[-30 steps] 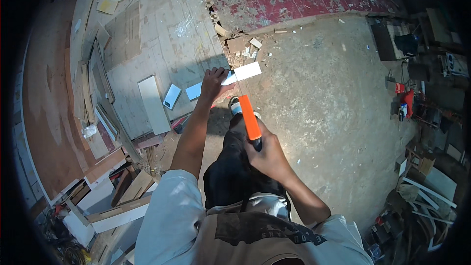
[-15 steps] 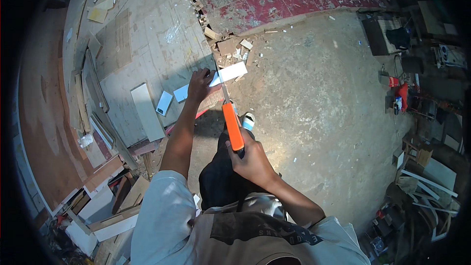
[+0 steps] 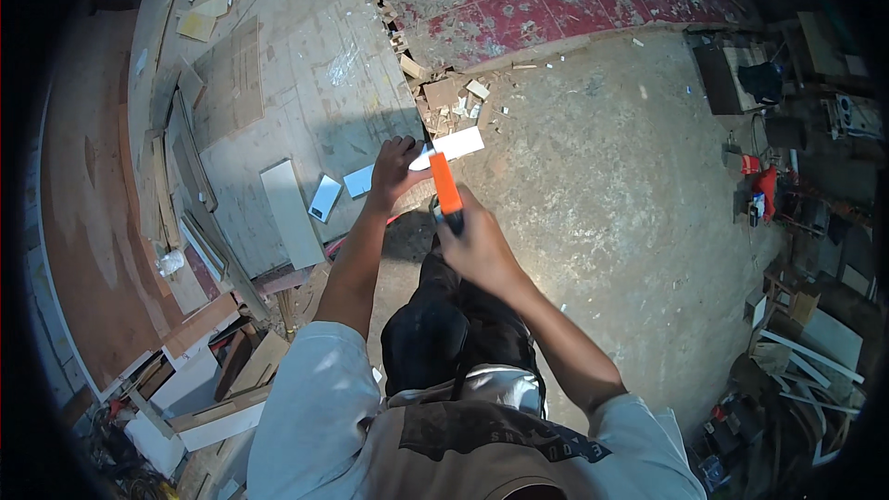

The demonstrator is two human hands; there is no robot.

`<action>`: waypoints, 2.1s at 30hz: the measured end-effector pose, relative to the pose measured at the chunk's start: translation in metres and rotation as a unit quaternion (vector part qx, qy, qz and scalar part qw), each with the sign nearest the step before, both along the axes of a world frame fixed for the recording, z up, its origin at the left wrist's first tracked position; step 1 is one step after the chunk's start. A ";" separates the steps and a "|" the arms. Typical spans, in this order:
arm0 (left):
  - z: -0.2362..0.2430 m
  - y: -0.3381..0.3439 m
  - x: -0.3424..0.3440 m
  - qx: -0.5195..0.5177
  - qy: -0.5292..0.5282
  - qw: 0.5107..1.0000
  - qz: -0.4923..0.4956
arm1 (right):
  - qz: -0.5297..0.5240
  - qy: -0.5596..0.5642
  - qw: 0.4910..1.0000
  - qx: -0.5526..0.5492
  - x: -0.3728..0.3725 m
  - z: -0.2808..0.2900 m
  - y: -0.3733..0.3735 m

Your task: The person cuts a white piece of material using a hand saw, then fits the cut piece together with another component by hand.

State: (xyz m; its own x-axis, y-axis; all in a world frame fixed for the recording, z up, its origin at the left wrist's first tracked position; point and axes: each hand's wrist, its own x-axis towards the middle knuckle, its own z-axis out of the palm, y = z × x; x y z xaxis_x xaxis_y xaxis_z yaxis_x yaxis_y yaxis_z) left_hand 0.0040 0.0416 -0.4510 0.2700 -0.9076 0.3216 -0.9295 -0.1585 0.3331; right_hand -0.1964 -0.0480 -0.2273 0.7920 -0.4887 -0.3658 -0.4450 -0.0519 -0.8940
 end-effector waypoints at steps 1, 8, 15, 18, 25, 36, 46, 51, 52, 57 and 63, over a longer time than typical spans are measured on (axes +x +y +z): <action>0.000 -0.006 -0.003 -0.002 0.001 1.000 -0.002 | 0.014 0.042 0.999 0.012 0.012 -0.017 -0.010; 0.005 0.007 -0.001 0.025 -0.030 0.999 0.013 | 0.003 -0.027 1.000 0.006 -0.004 0.021 0.013; 0.003 -0.009 -0.011 -0.011 0.019 1.000 0.009 | 0.000 -0.009 0.999 0.033 0.041 -0.027 -0.030; 0.001 -0.002 -0.007 -0.016 0.000 1.000 -0.009 | -0.023 -0.031 0.997 0.061 0.020 0.000 -0.009; -0.001 -0.010 -0.015 0.008 0.004 1.000 0.008 | -0.051 -0.025 0.998 0.021 0.022 -0.034 -0.013; 0.001 -0.002 -0.014 0.014 -0.012 1.000 0.024 | -0.014 -0.036 0.999 0.036 0.020 -0.028 -0.015; 0.002 0.000 -0.009 0.016 -0.026 0.999 0.015 | -0.043 -0.056 0.996 0.063 -0.005 -0.004 0.007; 0.003 -0.008 -0.022 0.011 0.001 1.000 0.019 | -0.026 -0.016 0.999 0.040 0.026 -0.031 -0.018; 0.001 -0.005 -0.017 0.010 -0.003 1.000 0.016 | -0.015 -0.023 0.999 0.033 0.030 -0.031 -0.017; 0.001 0.008 -0.013 0.030 -0.041 0.999 0.020 | -0.018 -0.049 0.999 0.016 -0.018 0.010 0.020; -0.004 -0.012 -0.020 -0.001 -0.006 1.000 0.016 | -0.009 -0.018 0.999 0.034 0.017 -0.054 -0.021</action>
